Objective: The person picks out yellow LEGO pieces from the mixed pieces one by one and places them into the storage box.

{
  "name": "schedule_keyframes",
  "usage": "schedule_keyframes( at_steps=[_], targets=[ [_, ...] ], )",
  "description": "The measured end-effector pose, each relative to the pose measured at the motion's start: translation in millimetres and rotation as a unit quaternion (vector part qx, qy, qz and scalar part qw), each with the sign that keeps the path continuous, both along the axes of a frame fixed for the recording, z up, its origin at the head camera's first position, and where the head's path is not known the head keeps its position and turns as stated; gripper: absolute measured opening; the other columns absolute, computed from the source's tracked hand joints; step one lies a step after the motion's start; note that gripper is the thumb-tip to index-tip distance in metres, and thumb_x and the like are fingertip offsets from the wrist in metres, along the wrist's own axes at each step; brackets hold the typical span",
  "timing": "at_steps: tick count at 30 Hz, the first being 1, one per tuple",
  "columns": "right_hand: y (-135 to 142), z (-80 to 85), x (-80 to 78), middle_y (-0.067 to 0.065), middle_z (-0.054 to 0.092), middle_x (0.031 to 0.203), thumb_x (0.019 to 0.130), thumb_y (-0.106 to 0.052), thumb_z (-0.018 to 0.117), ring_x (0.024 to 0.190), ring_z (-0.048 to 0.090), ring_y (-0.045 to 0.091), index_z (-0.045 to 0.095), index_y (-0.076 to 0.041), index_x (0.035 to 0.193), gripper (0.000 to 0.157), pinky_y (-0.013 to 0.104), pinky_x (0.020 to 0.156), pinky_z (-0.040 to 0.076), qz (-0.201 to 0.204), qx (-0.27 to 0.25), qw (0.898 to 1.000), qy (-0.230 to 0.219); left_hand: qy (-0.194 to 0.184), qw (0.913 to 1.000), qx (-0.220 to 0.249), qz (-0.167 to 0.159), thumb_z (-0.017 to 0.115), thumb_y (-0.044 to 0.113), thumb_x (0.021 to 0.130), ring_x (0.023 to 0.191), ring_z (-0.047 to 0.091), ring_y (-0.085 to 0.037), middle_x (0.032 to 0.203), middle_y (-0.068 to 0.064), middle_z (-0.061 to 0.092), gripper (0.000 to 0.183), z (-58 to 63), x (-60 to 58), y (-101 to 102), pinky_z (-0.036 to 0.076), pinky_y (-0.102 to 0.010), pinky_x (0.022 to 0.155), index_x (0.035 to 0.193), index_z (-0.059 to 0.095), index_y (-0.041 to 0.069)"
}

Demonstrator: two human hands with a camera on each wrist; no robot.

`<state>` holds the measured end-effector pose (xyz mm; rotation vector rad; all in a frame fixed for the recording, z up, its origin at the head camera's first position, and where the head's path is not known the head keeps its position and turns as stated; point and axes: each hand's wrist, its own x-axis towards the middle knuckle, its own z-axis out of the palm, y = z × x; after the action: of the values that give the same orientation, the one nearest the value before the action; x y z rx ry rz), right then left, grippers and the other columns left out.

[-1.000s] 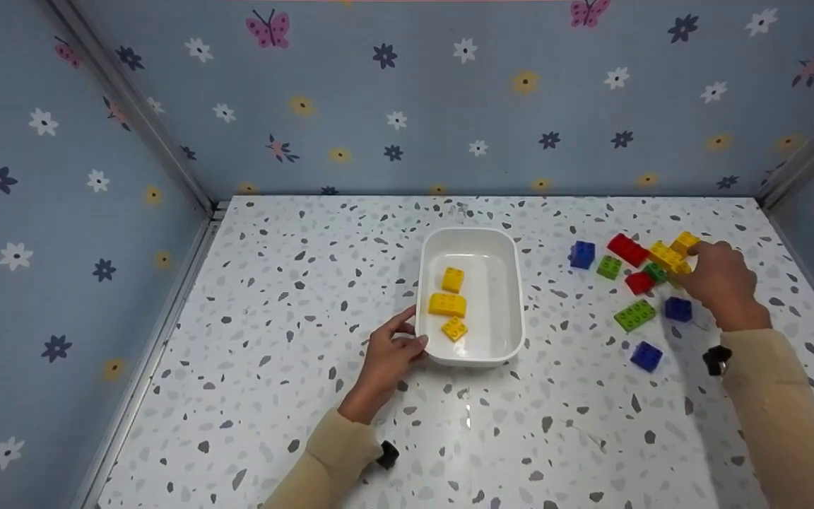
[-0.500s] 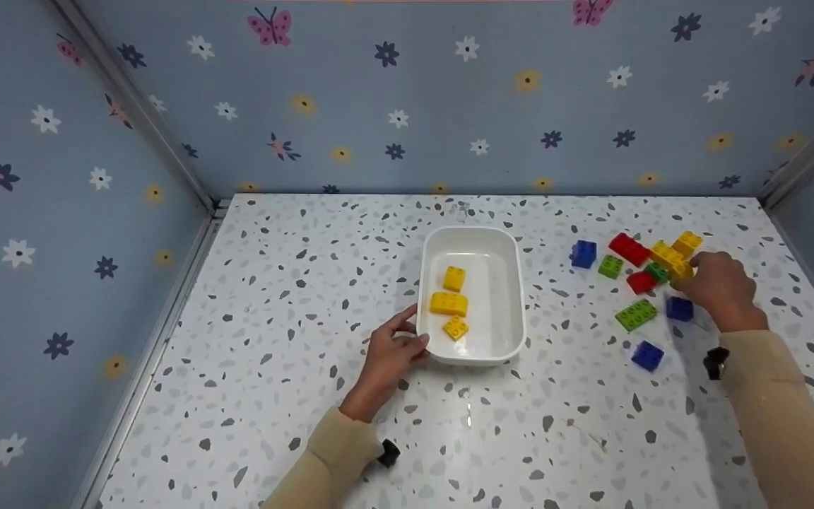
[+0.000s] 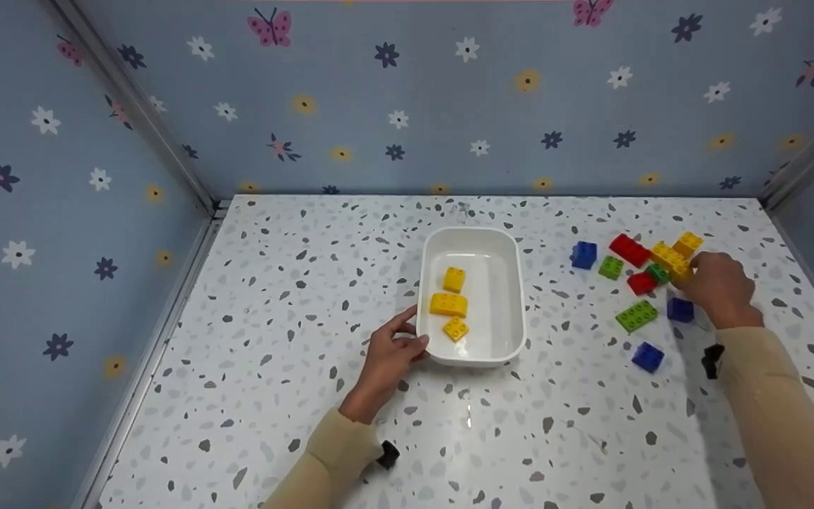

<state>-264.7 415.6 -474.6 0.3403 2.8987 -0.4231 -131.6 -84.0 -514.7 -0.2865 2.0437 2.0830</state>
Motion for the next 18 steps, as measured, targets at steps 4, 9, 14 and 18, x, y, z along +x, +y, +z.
schedule_keyframes(
  at_steps=[4,9,14,18],
  targets=[
    [2.3,-1.2,-2.8,0.042,0.052,0.132,0.102,-0.021,0.065,0.112,0.054,0.056,0.047,0.023,0.137,0.059,0.071,0.098,0.047,-0.004,0.001,1.0,-0.003,0.0,1.0,-0.001,0.002,0.065,-0.001,0.102,0.085,0.063,-0.014,0.117,-0.013,0.051,0.06,0.2,-0.4,0.6,0.062,-0.026,0.084,0.159,0.048,0.007],
    [4.5,-4.3,-5.1,0.042,0.053,0.131,0.103,-0.02,0.064,0.111,0.055,0.055,0.047,0.024,0.136,0.058,0.071,0.1,0.046,-0.011,0.002,1.0,-0.015,-0.003,0.9999,-0.012,0.006,0.066,-0.001,0.102,0.085,0.063,-0.015,0.118,-0.013,0.051,0.061,-0.4,-0.6,1.7,0.061,-0.025,0.084,0.159,0.049,0.008],
    [6.9,-6.8,-6.8,0.041,0.056,0.127,0.102,-0.018,0.064,0.106,0.057,0.052,0.05,0.024,0.132,0.054,0.069,0.097,0.048,-0.009,0.007,1.0,-0.019,-0.001,0.9999,-0.009,0.005,0.066,-0.001,0.102,0.085,0.063,-0.015,0.117,-0.013,0.052,0.061,0.7,0.1,1.2,0.061,-0.025,0.083,0.159,0.048,0.007],
    [8.8,-5.6,-6.7,0.04,0.055,0.127,0.101,-0.02,0.065,0.108,0.056,0.053,0.051,0.024,0.131,0.055,0.069,0.097,0.047,-0.01,0.0,1.0,-0.023,-0.001,1.0,0.002,0.002,0.065,-0.002,0.102,0.085,0.064,-0.014,0.118,-0.014,0.052,0.06,0.8,0.1,0.5,0.062,-0.025,0.083,0.159,0.048,0.006]
  ],
)
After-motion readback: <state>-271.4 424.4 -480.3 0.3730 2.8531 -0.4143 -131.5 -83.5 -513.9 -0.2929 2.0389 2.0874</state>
